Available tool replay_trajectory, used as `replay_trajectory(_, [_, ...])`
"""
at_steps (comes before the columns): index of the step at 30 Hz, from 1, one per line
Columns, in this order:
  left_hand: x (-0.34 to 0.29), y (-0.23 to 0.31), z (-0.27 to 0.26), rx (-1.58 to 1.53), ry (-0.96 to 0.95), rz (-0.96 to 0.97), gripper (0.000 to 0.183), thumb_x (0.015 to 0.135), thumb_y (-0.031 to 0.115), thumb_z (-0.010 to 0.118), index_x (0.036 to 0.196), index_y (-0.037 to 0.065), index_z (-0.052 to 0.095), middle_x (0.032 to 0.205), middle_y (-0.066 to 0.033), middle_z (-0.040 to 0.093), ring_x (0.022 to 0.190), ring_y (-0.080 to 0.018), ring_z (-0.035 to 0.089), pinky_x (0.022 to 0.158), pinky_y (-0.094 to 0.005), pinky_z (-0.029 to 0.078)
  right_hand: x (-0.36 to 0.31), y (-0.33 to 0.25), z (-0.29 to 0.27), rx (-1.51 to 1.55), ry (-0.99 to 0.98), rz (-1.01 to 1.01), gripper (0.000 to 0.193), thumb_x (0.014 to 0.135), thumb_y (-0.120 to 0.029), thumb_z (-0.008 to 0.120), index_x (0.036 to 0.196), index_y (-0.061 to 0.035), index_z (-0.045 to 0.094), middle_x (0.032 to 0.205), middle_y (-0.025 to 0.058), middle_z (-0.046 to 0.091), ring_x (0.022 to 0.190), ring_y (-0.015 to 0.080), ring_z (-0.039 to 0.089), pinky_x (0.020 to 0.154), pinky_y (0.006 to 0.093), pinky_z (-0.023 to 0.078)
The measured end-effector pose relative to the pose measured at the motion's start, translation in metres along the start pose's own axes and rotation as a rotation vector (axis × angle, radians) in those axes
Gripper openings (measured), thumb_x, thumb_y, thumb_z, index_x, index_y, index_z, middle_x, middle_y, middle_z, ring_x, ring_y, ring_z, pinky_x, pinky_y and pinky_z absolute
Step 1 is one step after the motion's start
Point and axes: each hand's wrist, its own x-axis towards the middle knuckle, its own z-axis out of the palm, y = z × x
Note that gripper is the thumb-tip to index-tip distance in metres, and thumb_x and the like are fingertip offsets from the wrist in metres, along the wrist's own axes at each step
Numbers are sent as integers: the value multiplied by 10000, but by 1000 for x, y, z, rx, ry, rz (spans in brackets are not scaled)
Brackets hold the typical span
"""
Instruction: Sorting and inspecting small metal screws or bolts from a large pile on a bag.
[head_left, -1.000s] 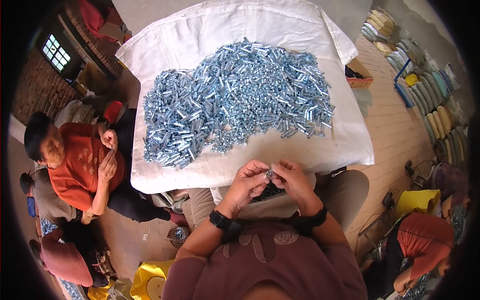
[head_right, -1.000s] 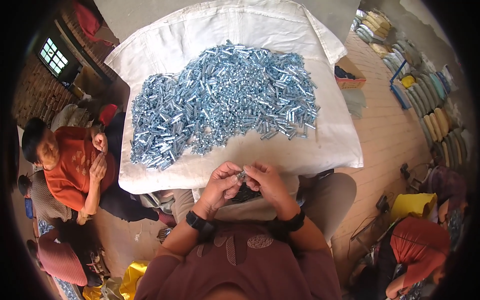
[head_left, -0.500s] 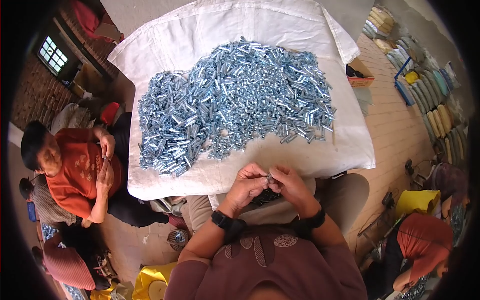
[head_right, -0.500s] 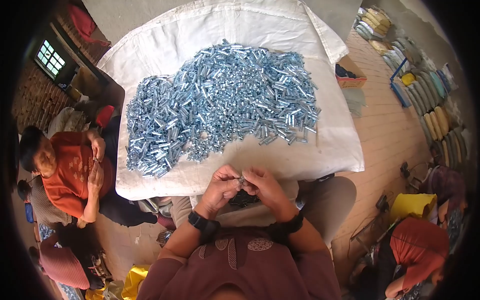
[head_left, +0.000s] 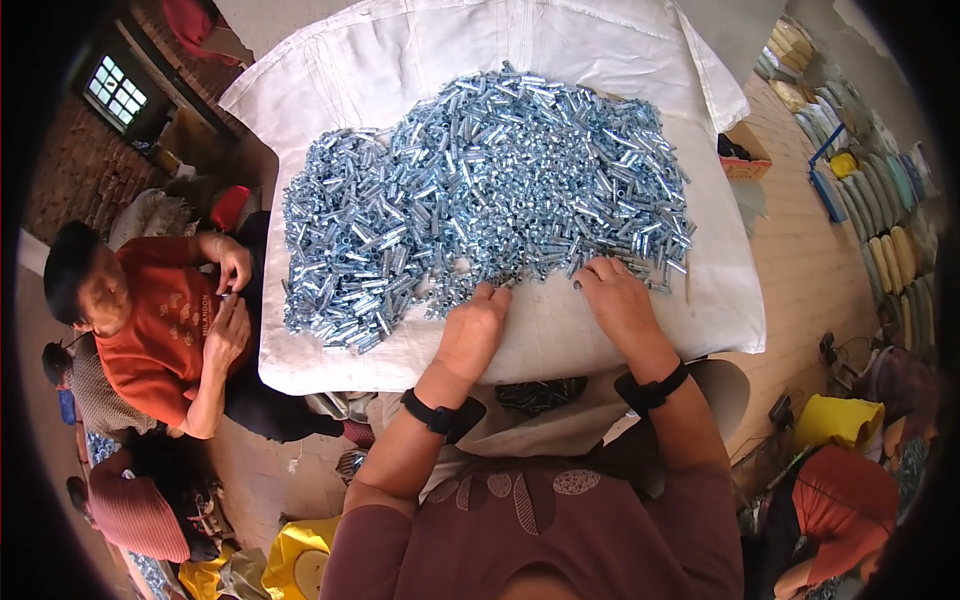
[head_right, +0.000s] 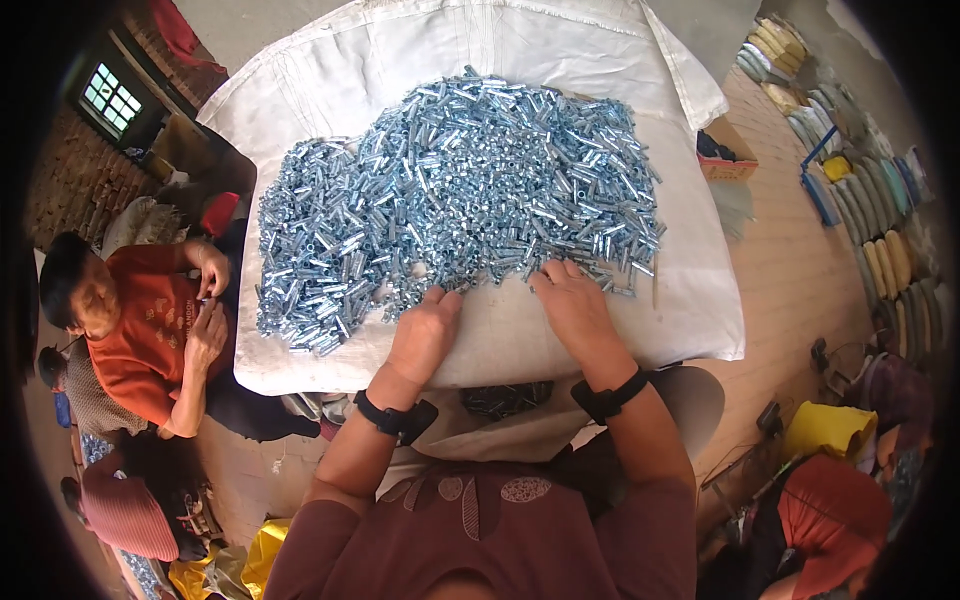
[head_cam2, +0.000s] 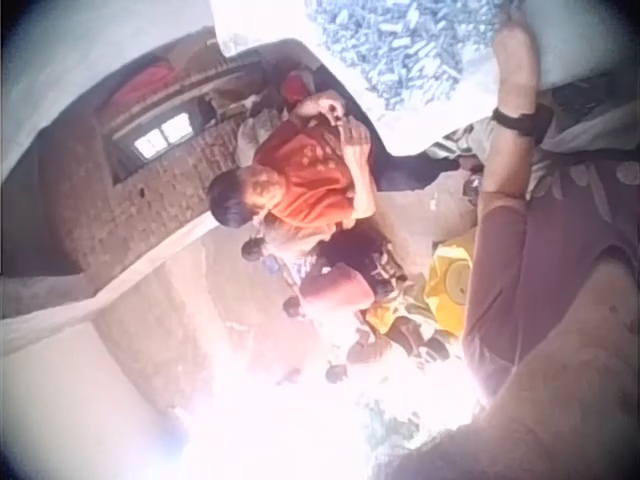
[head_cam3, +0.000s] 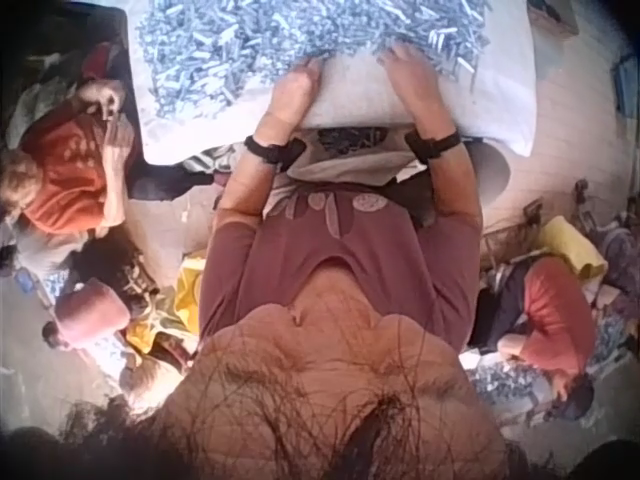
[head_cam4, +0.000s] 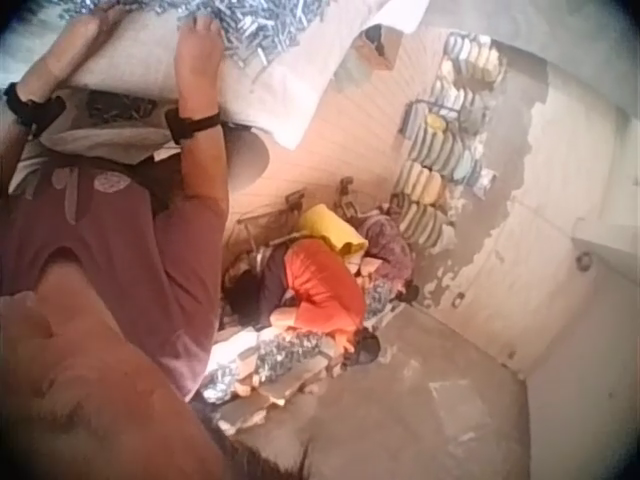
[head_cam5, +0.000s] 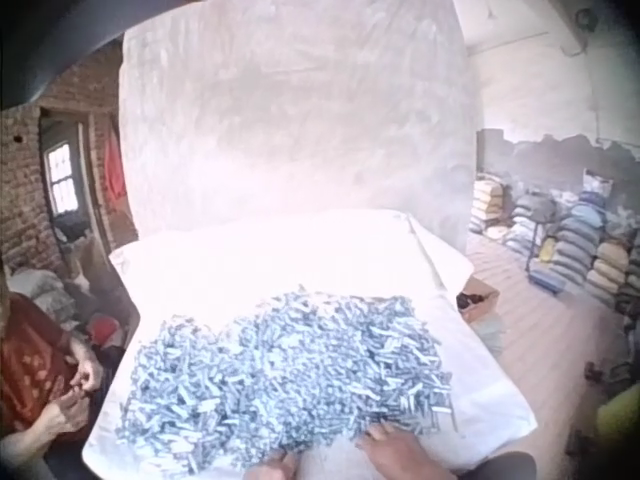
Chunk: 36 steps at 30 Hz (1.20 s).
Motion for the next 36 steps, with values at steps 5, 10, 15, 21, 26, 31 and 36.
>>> replay_trajectory(5, [2,-6,-2,23,-11,80,79,742,14,545,806,57,532,777,-125,533,598,-297,599,504,-372,501,0,3,4,17,-37,-32,153,758,-70,538,899,-77,597,894,61,545,865,250,558,651,371,482])
replay_trajectory(10, [-7,-4,0,-6,61,101,65,764,55,593,783,58,531,753,-114,552,572,-303,585,489,-375,489,-2,-3,1,108,-141,119,141,825,-158,526,889,-38,563,865,135,572,804,309,578,677,412,469])
replay_trajectory(15, [-11,4,-9,-119,98,35,107,767,52,599,784,44,493,696,-130,574,592,-276,594,542,-353,489,1,1,16,253,-162,297,149,822,-149,532,912,-36,567,873,147,585,783,334,576,677,400,459])
replay_trajectory(21, [-21,3,7,-1259,187,-348,51,831,40,611,844,52,563,734,-45,601,524,-96,511,434,-216,386,2,-19,1,792,-4,449,152,832,-108,587,955,-18,583,848,91,612,756,225,622,602,309,487])
replay_trajectory(26, [-29,31,-23,-1655,-70,-666,70,852,31,590,922,33,591,782,-34,603,538,-49,476,410,-177,353,-20,-48,-12,1522,-75,742,227,869,-130,591,1060,-10,574,858,38,613,752,125,619,562,231,478])
replay_trajectory(31, [-41,53,-27,-1686,-78,-619,110,859,30,573,966,7,589,817,-67,616,528,-57,475,403,-170,354,-47,-63,-20,1655,-59,814,249,865,-143,603,1054,17,570,875,59,615,758,145,627,568,234,486])
replay_trajectory(36, [-49,63,-28,-1756,-100,-598,108,862,20,563,965,-4,582,821,-83,619,524,-64,483,404,-174,366,-64,-71,-24,1666,31,808,226,862,-162,614,1004,13,589,836,49,616,725,129,617,558,225,474])
